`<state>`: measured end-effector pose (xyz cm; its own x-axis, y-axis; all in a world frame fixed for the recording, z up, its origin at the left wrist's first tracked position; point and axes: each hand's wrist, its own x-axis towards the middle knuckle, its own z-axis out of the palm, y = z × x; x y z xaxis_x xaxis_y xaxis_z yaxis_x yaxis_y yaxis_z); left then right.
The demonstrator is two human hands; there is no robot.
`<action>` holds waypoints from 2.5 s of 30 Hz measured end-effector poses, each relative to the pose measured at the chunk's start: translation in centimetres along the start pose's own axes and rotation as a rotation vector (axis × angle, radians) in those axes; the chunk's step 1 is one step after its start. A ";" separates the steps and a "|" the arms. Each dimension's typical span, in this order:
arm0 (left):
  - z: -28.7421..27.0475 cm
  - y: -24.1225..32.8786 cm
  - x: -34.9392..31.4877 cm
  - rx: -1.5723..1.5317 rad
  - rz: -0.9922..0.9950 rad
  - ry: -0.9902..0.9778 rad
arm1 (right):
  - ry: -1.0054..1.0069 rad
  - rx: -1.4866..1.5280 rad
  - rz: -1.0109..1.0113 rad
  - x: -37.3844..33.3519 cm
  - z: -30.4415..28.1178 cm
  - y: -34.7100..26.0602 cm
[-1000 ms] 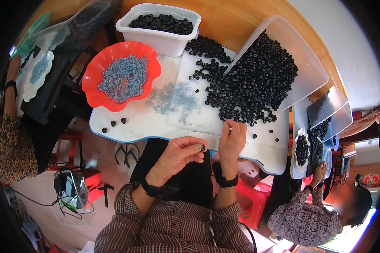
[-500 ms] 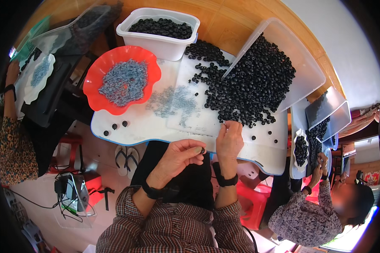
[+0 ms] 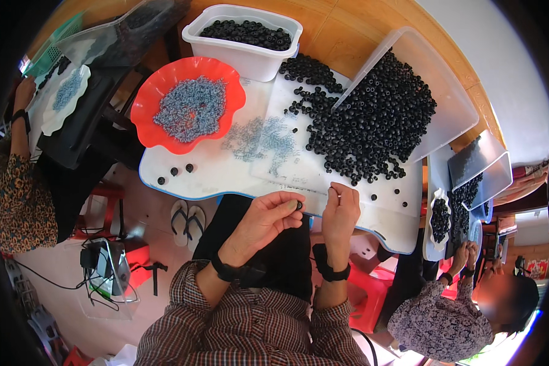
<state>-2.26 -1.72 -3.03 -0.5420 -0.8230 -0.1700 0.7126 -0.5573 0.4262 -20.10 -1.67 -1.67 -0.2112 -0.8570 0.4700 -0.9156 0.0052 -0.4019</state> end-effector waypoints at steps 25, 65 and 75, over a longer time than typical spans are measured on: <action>1.3 -0.1 -0.8 -0.019 0.097 0.068 | -0.253 1.199 0.402 -2.8 -2.3 -5.0; 1.7 0.3 -1.5 0.226 0.153 0.073 | -0.210 0.956 0.199 -3.0 -2.7 -4.9; 1.2 0.3 -1.2 -0.005 0.095 0.044 | -0.169 1.184 0.341 -3.2 -2.3 -5.4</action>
<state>-1.98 -0.77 -1.64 -0.4523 -0.8759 -0.1678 0.7621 -0.4773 0.4375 -15.29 2.22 0.80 -0.2508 -0.9591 0.1310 0.0675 -0.1523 -0.9860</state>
